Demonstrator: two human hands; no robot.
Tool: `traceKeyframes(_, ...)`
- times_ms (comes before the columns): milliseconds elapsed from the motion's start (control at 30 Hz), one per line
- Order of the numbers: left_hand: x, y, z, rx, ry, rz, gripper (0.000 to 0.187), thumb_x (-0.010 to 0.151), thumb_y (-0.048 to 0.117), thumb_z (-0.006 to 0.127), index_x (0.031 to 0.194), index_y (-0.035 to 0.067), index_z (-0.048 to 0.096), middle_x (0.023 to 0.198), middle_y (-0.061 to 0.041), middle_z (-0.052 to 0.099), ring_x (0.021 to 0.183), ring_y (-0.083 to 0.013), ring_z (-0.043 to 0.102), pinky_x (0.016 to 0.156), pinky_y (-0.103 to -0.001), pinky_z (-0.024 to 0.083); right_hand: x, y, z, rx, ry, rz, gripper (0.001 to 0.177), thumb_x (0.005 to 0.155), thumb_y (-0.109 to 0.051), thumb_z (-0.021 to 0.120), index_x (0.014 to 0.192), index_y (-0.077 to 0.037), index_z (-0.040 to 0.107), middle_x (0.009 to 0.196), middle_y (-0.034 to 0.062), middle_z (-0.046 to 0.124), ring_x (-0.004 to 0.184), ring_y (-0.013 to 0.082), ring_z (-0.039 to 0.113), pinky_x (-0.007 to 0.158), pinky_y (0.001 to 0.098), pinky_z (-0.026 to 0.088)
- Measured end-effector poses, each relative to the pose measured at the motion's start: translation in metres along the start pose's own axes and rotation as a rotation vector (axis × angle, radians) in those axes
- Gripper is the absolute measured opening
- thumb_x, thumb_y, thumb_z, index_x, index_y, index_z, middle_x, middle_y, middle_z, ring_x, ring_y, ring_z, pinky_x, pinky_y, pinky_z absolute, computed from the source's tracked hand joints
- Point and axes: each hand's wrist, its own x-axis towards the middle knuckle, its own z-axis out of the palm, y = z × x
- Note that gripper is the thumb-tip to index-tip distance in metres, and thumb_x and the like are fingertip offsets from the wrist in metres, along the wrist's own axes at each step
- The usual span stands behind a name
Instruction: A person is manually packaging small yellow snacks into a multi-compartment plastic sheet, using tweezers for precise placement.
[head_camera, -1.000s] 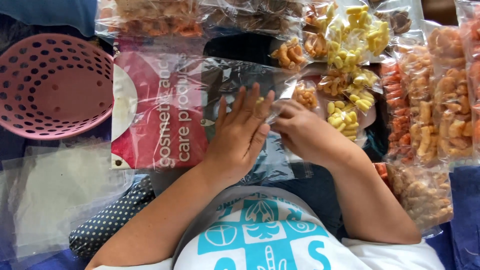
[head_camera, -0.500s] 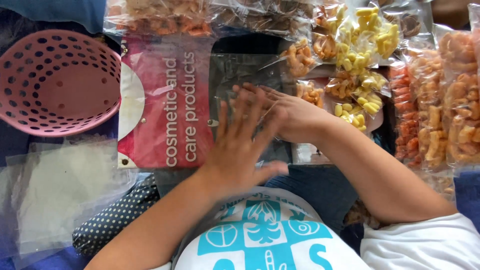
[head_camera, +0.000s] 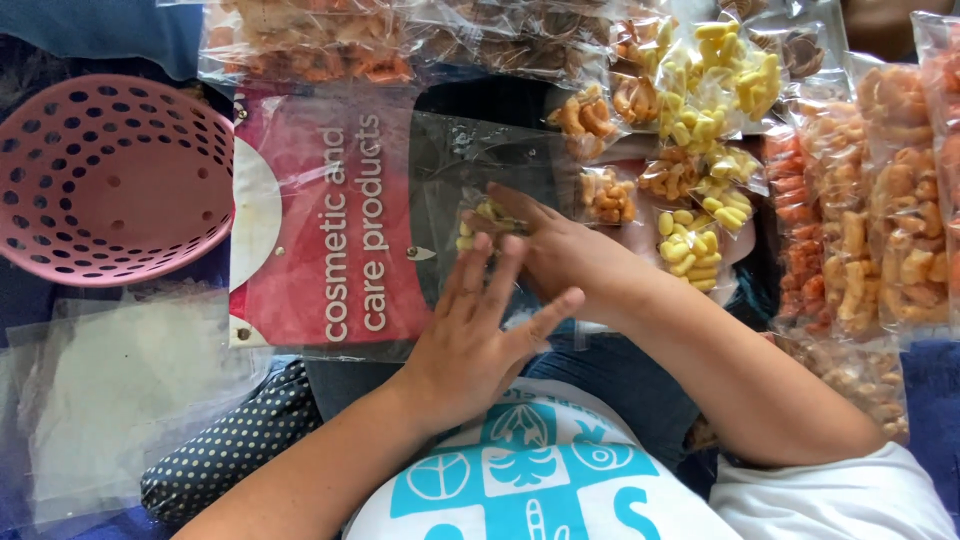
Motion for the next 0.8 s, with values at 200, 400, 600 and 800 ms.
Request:
traceKeyframes(200,0.006,0.004,-0.005,-0.004,0.001,-0.197,0.078,0.109,0.035,0.057,0.168,0.018,0.008,0.169,-0.037,0.000,0.161,-0.0541,0.007,0.131,-0.061,0.025,-0.020,-0.012,0.008,0.218,0.291,-0.064,0.051,0.091,0.001,0.060,0.140,0.010,0.054,0.155,0.0163,0.050,0.153,0.0434,0.024,0.112,0.0476,0.043)
traceKeyframes(400,0.003,-0.002,0.005,-0.080,-0.047,-0.242,0.084,0.104,0.032,0.059,0.164,0.000,0.010,0.173,-0.019,0.018,0.162,-0.0330,0.016,0.132,-0.053,0.014,-0.022,-0.018,0.014,0.164,0.337,0.049,0.043,0.107,-0.019,0.048,0.144,0.003,0.047,0.155,0.0354,0.037,0.146,0.0466,0.040,0.111,0.0472,0.044)
traceKeyframes(600,0.001,-0.010,0.012,-0.005,0.011,-0.045,0.074,0.103,0.021,0.053,0.167,0.008,0.018,0.173,-0.014,0.023,0.159,-0.0408,0.019,0.126,-0.061,0.011,-0.027,0.002,0.027,-0.132,0.485,-0.179,0.045,0.089,-0.018,0.062,0.123,0.011,0.068,0.152,0.0292,0.051,0.149,0.0451,0.036,0.120,0.0509,0.034)
traceKeyframes(800,0.008,-0.007,0.015,0.113,0.084,-0.087,0.070,0.107,0.026,0.053,0.168,0.016,0.020,0.172,-0.025,0.014,0.156,-0.0542,0.018,0.123,-0.070,0.018,-0.020,0.005,0.031,-0.032,0.496,-0.146,0.046,0.099,-0.026,0.055,0.137,-0.001,0.064,0.158,0.0190,0.047,0.152,0.0440,0.031,0.118,0.0510,0.032)
